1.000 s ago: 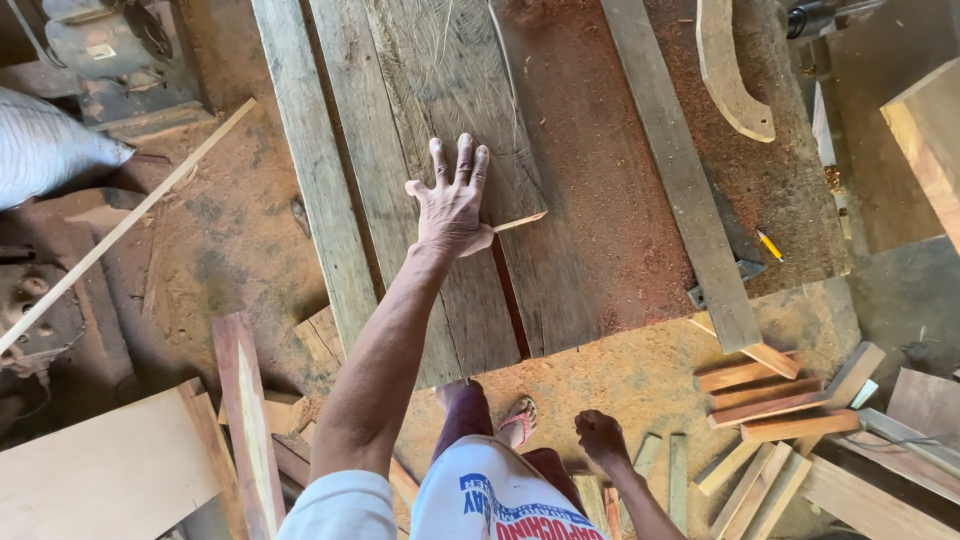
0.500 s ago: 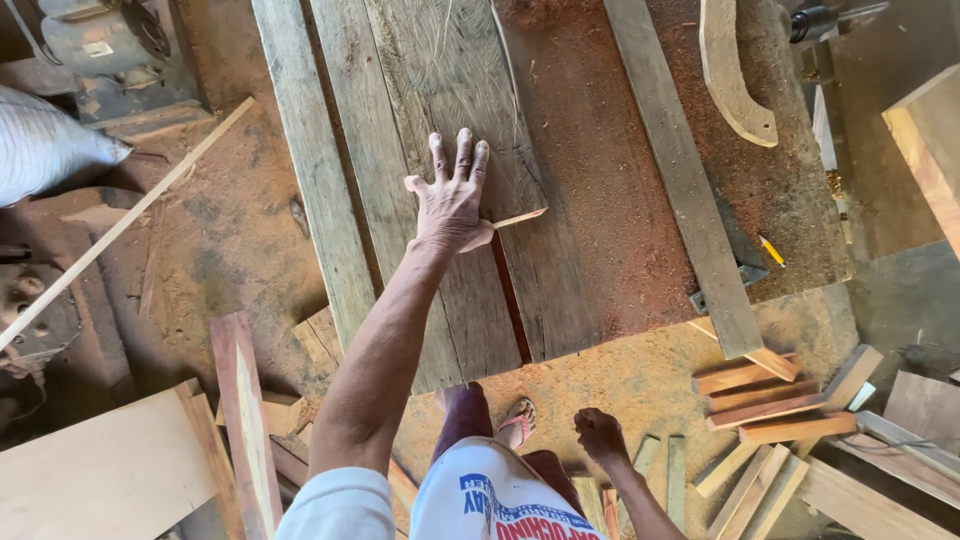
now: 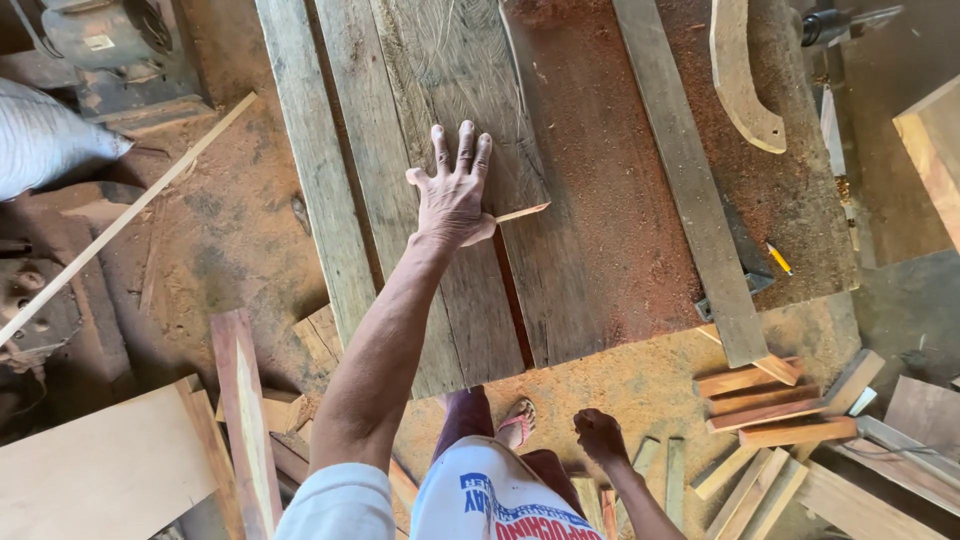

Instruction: Inspect, sort, measure, and mark wooden boards at a workshop station.

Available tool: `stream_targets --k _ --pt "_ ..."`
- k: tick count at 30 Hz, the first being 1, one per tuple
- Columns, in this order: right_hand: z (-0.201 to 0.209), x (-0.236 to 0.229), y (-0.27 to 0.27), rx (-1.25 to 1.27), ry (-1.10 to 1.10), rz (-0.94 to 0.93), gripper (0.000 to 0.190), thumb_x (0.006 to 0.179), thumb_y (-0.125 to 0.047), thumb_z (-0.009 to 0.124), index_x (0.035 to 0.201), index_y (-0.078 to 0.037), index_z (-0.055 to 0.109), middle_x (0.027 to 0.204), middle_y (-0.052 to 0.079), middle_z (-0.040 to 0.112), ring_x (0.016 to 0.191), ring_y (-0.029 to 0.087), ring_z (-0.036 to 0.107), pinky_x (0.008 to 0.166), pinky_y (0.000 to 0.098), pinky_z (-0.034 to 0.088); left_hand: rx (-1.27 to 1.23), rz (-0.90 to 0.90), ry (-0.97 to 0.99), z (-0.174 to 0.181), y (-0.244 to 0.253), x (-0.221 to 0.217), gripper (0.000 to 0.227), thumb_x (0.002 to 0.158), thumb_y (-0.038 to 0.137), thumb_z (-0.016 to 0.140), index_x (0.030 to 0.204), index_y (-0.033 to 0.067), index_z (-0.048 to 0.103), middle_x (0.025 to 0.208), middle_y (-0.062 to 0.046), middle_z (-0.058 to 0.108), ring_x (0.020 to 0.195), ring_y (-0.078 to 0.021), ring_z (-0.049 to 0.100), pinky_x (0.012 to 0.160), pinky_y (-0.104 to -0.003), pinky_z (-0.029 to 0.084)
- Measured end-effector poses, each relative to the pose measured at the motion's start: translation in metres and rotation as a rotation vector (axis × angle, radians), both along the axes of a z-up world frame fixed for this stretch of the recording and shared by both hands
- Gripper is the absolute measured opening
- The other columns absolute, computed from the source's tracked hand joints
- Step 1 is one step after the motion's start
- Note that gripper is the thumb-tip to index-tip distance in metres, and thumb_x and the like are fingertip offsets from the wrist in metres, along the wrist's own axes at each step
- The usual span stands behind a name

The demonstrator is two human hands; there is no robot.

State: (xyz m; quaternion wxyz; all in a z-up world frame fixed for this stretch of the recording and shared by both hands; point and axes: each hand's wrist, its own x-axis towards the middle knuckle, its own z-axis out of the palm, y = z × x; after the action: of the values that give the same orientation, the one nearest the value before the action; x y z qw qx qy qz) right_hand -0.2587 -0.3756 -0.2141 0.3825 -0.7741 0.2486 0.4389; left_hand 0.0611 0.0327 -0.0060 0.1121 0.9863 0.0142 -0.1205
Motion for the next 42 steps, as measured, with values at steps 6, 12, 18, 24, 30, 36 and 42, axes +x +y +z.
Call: stream_targets --k 6,12,18,24,30,36,42 --pt "-0.012 0.001 -0.003 0.025 -0.089 0.032 0.034 0.096 -0.033 0.062 0.094 0.0 0.071 0.076 0.008 0.07 0.062 0.015 0.067 0.059 0.0317 0.054 -0.007 0.005 -0.01 0.003 0.003 0.003 0.123 0.053 0.022 0.081 0.162 0.016 0.024 0.171 -0.013 0.011 0.154 -0.0474 0.008 0.091 -0.078 0.037" --pt "-0.01 0.002 -0.004 0.053 -0.05 -0.029 0.035 0.094 -0.035 0.063 0.095 -0.001 0.07 0.076 0.007 0.069 0.062 0.015 0.066 0.056 0.0329 0.053 -0.01 0.009 -0.005 0.006 0.004 0.008 0.123 0.053 0.021 0.08 0.162 0.0158 0.023 0.171 -0.013 0.011 0.154 -0.0475 0.006 0.091 -0.08 0.036" --pt "-0.023 -0.003 -0.008 0.06 -0.051 -0.018 0.038 0.096 -0.033 0.063 0.09 0.004 0.067 0.074 0.009 0.066 0.059 0.015 0.062 0.052 0.0321 0.05 -0.003 0.011 -0.021 -0.003 0.007 0.013 0.123 0.053 0.02 0.078 0.162 0.0156 0.024 0.171 -0.014 0.012 0.154 -0.0475 0.007 0.09 -0.079 0.036" --pt "-0.008 0.004 -0.001 0.032 -0.039 -0.05 0.033 0.094 -0.032 0.063 0.094 0.0 0.072 0.075 0.008 0.069 0.06 0.015 0.063 0.053 0.0332 0.049 -0.016 0.01 -0.03 -0.002 0.011 0.016 0.122 0.054 0.021 0.078 0.163 0.0157 0.025 0.171 -0.014 0.012 0.155 -0.0471 0.008 0.09 -0.077 0.037" --pt "-0.009 0.003 -0.006 0.019 -0.07 0.022 0.034 0.095 -0.037 0.061 0.102 -0.005 0.07 0.079 0.007 0.071 0.064 0.014 0.068 0.059 0.0328 0.056 -0.005 0.018 0.008 0.004 0.012 0.023 0.125 0.052 0.02 0.079 0.163 0.0167 0.022 0.171 -0.013 0.009 0.155 -0.0463 0.006 0.091 -0.077 0.037" --pt "-0.007 0.005 0.001 0.001 0.0 -0.046 0.037 0.093 -0.035 0.062 0.105 -0.001 0.071 0.081 0.009 0.07 0.064 0.017 0.067 0.057 0.0364 0.053 -0.008 0.018 -0.012 0.001 0.016 0.027 0.123 0.053 0.021 0.079 0.163 0.0159 0.023 0.171 -0.013 0.01 0.155 -0.0462 0.007 0.09 -0.079 0.036" --pt "-0.013 0.006 -0.001 0.047 -0.045 -0.051 0.037 0.093 -0.034 0.063 0.101 0.001 0.072 0.08 0.01 0.071 0.063 0.017 0.067 0.059 0.0335 0.055 -0.017 0.017 -0.014 0.003 0.019 0.033 0.123 0.053 0.02 0.079 0.163 0.0158 0.024 0.171 -0.013 0.01 0.155 -0.0466 0.006 0.091 -0.079 0.036"
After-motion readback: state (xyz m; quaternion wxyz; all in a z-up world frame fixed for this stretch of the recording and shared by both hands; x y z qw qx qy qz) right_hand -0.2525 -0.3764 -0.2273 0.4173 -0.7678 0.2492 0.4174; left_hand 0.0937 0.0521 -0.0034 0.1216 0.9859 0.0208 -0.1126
